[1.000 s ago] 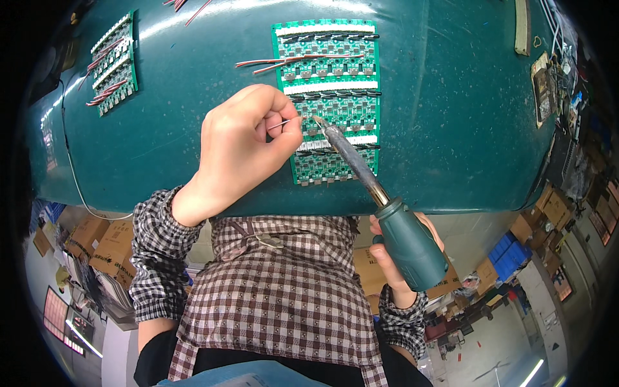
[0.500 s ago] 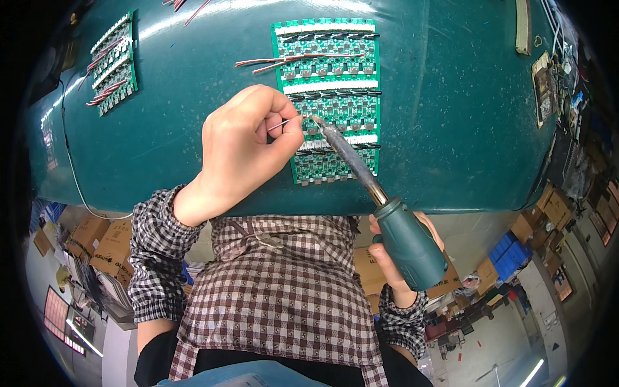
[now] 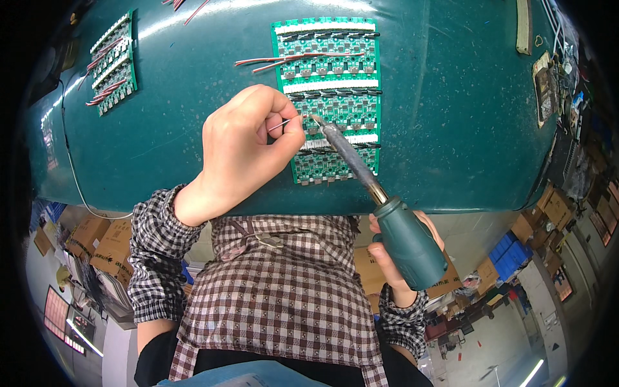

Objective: The person places wires onto circuit boards by hand, solders the connections using a soldering iron, and lifts the board to turn it over.

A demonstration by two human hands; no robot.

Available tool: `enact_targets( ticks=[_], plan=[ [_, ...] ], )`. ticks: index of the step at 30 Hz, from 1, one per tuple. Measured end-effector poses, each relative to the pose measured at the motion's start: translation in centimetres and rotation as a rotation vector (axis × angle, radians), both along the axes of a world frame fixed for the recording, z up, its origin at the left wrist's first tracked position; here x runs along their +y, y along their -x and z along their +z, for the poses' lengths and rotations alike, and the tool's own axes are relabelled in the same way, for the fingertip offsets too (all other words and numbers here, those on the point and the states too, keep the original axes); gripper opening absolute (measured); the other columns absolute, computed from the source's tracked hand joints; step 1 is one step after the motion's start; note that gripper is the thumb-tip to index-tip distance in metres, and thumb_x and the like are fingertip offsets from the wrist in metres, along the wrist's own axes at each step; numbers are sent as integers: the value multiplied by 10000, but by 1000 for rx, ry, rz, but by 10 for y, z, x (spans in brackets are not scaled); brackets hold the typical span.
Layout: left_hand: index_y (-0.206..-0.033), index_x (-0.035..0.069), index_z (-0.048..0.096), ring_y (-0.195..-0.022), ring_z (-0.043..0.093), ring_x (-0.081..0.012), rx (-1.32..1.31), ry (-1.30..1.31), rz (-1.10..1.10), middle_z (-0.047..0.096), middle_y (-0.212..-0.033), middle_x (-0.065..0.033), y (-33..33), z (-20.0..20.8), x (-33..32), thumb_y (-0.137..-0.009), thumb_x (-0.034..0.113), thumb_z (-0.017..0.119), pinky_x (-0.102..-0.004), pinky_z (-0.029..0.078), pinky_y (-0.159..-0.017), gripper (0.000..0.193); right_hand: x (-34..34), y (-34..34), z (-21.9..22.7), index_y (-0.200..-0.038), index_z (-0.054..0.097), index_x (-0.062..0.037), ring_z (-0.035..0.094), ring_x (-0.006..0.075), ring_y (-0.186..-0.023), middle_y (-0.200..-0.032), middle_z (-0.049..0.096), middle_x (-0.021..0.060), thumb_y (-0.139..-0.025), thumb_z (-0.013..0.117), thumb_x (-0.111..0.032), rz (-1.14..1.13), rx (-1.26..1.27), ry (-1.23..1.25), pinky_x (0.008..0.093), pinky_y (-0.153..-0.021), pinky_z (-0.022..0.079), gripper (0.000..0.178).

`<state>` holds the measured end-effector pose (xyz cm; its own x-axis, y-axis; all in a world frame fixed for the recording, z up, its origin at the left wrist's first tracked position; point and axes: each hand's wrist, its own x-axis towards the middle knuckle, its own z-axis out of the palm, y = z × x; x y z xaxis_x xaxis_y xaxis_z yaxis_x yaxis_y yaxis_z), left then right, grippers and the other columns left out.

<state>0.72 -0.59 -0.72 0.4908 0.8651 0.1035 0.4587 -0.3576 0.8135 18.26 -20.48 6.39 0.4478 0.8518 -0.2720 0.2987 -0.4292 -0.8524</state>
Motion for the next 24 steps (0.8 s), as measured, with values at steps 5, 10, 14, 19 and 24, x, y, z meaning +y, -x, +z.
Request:
enact_targets(
  ticks=[5,10,14,19,24],
  plan=[
    [-763,67,628,-518,530,-91,-1,-10,-20,569,-670,-2,2,0,2,-719,22,751,-248,430,-486,138,1,6,4,-1029,721,23,696,198,-800,-886,736,92,-783,847,-381,-148,98,15,333,-742,543,490],
    [-766,67,630,-513,525,-89,-9,0,-28,566,-668,-2,2,0,2,-723,21,752,-248,424,-481,138,2,3,3,-1010,730,12,693,199,-806,-878,739,84,-785,841,-380,-69,47,10,339,-759,538,466],
    [-766,63,628,-507,516,-88,-19,5,-7,564,-669,-2,1,1,1,-726,19,753,-246,420,-475,138,0,2,2,-1007,733,3,688,197,-803,-877,738,80,-793,831,-389,-53,30,13,338,-759,535,458],
    [-760,64,624,-511,519,-89,-10,2,4,566,-669,0,0,0,0,-727,20,752,-246,424,-478,139,0,1,0,-1002,727,7,688,195,-801,-863,732,76,-795,831,-388,-36,16,15,336,-743,537,458],
    [-751,70,613,-535,536,-96,1,-17,10,572,-673,3,0,-2,-1,-724,20,746,-250,440,-497,145,0,3,0,-996,722,5,687,195,-797,-853,727,72,-799,828,-396,-79,53,9,335,-742,537,460]
  ],
)
